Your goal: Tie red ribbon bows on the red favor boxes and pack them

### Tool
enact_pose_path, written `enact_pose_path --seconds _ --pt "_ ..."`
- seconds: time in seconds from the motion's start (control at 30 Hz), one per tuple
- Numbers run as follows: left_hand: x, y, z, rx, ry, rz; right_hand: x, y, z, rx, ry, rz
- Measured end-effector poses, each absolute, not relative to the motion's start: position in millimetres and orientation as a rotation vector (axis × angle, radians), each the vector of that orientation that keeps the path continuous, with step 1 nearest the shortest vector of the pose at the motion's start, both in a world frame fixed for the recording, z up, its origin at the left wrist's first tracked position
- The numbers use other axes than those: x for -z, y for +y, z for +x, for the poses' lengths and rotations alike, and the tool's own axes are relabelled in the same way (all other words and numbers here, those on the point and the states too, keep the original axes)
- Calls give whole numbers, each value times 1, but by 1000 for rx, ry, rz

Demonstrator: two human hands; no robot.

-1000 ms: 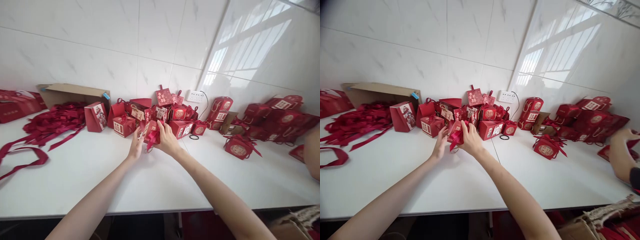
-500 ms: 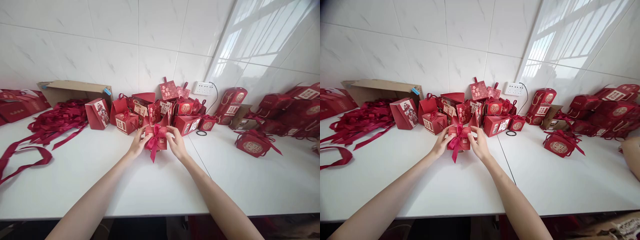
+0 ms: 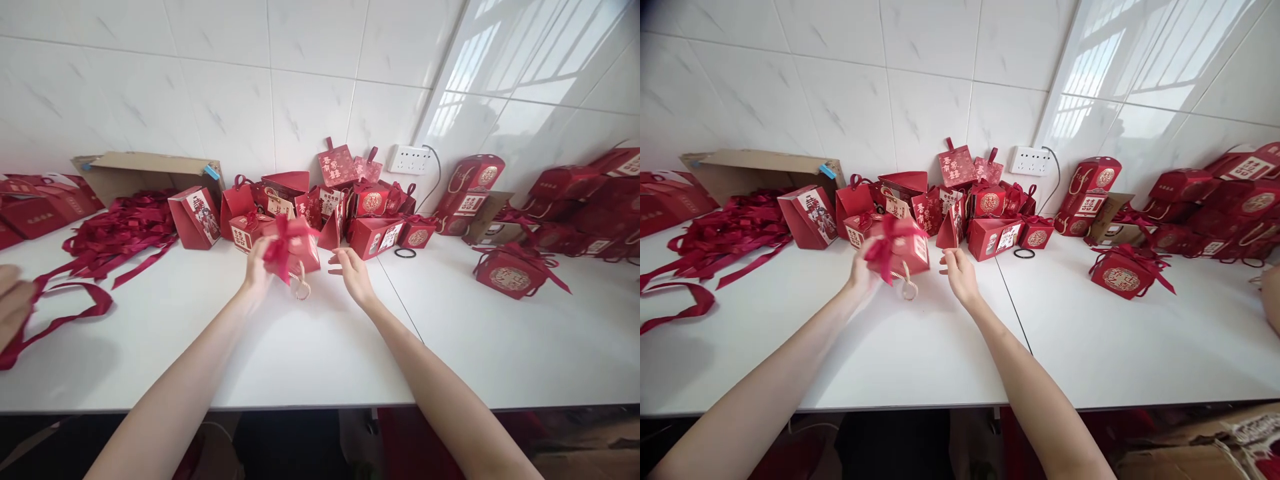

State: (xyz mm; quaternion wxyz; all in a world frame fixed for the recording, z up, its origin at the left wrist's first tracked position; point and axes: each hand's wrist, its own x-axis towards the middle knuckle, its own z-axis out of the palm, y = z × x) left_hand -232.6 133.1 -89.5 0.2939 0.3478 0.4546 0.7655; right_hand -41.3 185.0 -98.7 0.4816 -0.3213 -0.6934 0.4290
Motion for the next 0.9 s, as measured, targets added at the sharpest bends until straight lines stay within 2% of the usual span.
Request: enact_pose_path --seconds 0.2,0.43,0.67,0.9 --pt "73 123 -255 -2329 791 596 110 150 -56 -486 -2575 -315" --pt "66 119 -255 -2402 733 280 112 146 -56 -450 -2731 -285" --pt "60 115 -261 -2375 831 411 100 179 -30 -487 -2723 -656" --pt "64 116 -262 -2382 784 407 110 212 -7 -326 -2511 -1148"
